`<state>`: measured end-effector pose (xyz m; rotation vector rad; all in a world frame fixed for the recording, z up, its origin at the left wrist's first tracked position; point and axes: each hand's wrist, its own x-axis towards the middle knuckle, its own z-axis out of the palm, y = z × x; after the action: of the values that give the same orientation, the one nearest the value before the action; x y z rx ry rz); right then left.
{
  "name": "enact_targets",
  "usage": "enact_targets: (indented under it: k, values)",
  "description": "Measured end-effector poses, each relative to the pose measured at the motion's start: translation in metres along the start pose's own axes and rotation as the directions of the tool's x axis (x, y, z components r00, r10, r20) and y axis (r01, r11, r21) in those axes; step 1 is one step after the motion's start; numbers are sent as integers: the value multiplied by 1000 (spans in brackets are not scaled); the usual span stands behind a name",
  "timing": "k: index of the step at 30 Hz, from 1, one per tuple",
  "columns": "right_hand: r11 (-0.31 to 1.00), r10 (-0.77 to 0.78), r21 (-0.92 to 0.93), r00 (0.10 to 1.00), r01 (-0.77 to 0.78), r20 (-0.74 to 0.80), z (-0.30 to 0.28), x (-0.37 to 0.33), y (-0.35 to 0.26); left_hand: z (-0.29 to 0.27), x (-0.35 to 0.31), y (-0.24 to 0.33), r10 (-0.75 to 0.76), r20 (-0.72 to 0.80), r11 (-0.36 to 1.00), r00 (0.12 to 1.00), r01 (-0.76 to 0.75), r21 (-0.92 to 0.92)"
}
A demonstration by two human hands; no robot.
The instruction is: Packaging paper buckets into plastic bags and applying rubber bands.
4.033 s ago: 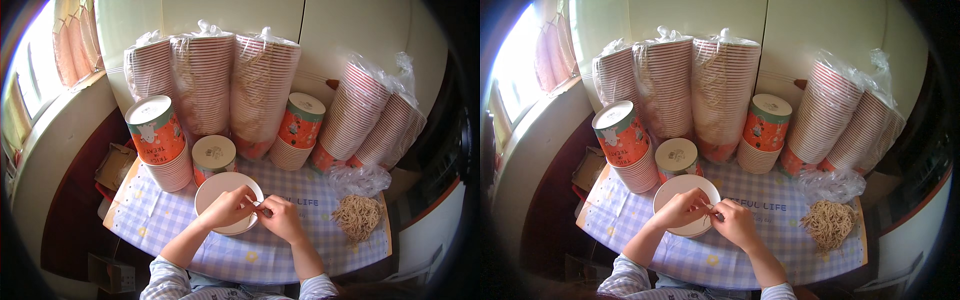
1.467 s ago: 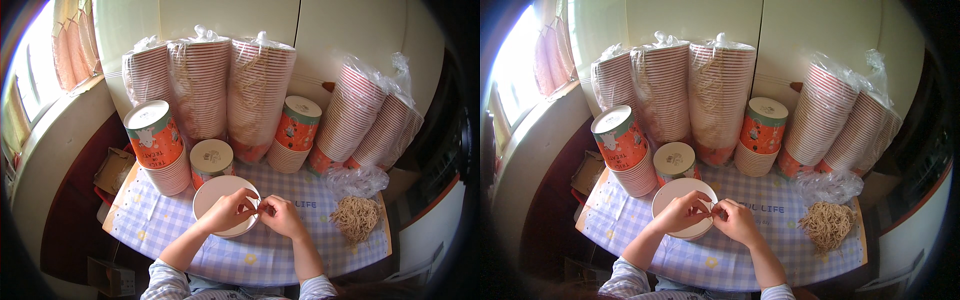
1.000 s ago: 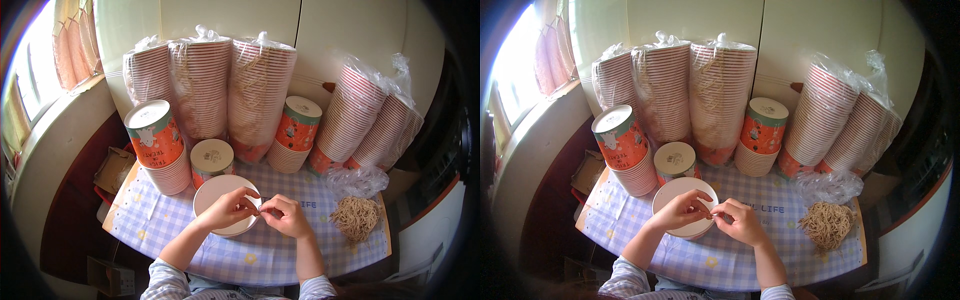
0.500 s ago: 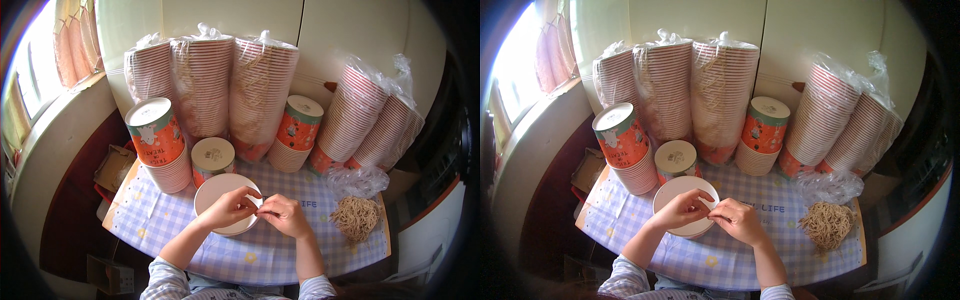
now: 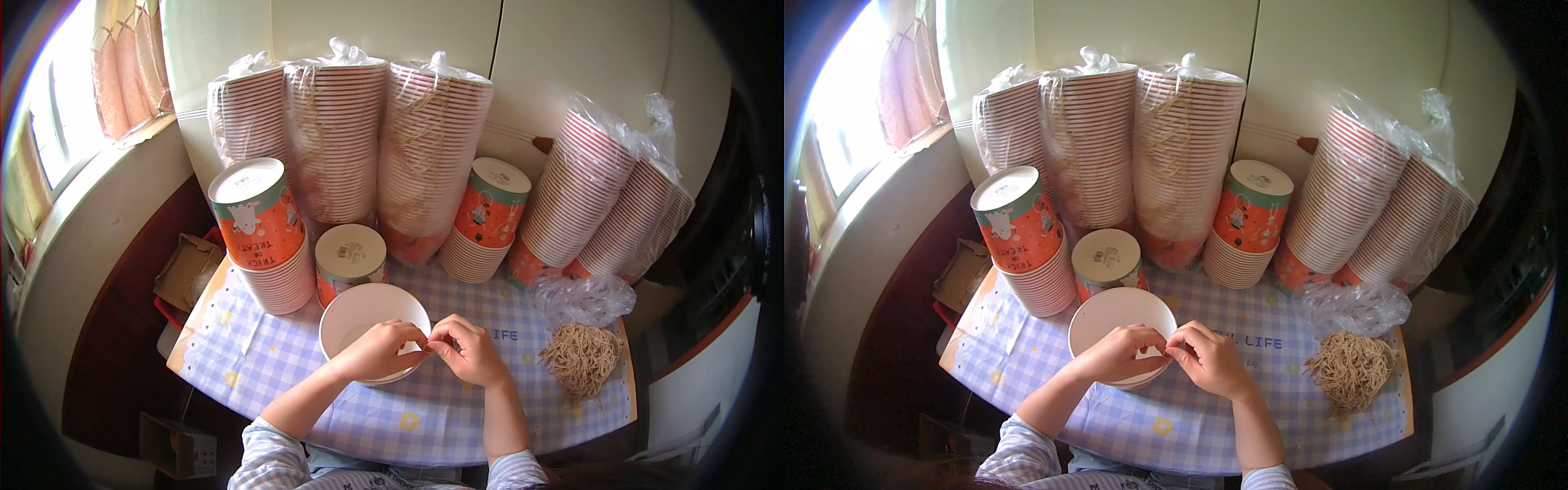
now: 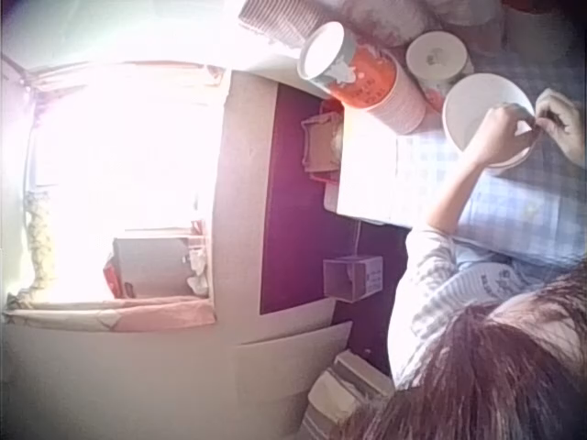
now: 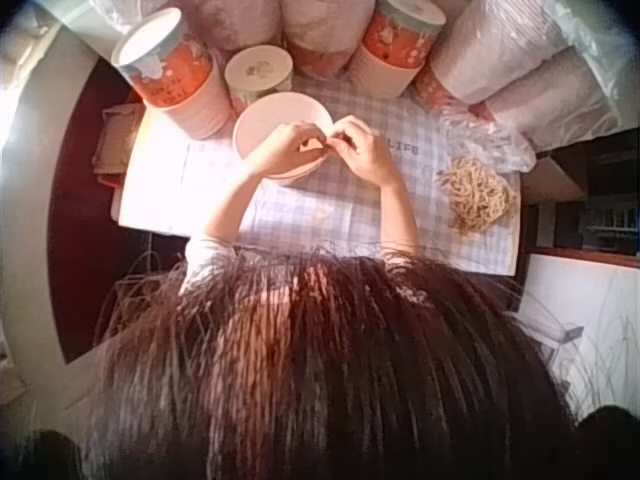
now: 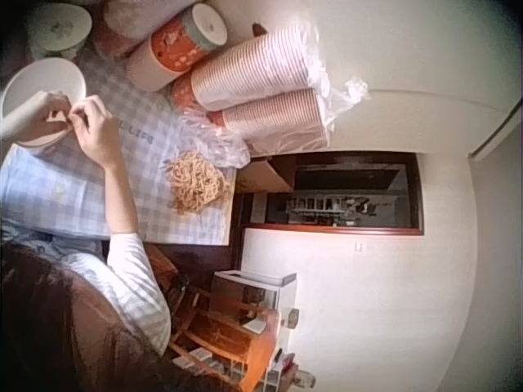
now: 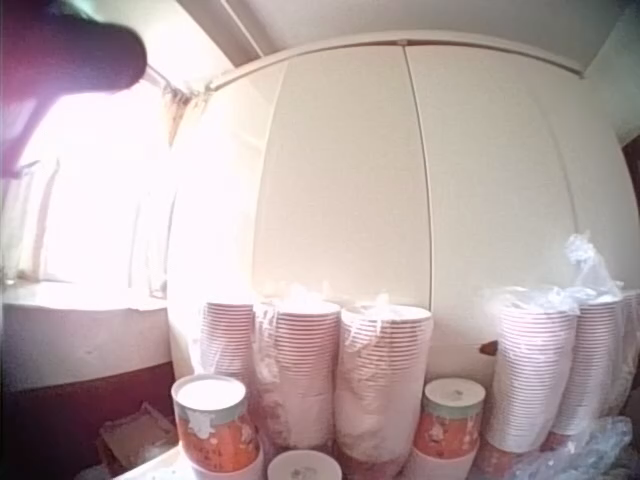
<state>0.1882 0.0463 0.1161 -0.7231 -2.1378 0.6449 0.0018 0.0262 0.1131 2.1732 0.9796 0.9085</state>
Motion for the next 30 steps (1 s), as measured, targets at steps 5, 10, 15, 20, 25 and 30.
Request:
enact_targets:
  k: [5,10,15,20,25,30]
  values:
    - [999,38,26,999,-39,24,0,0,2,1,0,-4,-14,-62,1000,998,13,-13]
    - [998,44,33,998,-45,33,-2,-1,4,-4,0,5,-116,-38,993,993,115,-22]
    - [999,42,30,998,-43,40,-2,-1,6,-6,0,7,-195,-38,978,980,192,-82]
    - [997,75,18,994,-77,83,-3,0,4,-6,-1,4,-169,-38,973,985,161,-166]
    - [996,80,17,992,-82,94,-4,-1,5,-3,-1,2,-157,-47,969,987,144,-200]
    - [997,76,-3,992,-76,104,-5,-2,7,-5,0,5,-171,-54,974,984,160,-161]
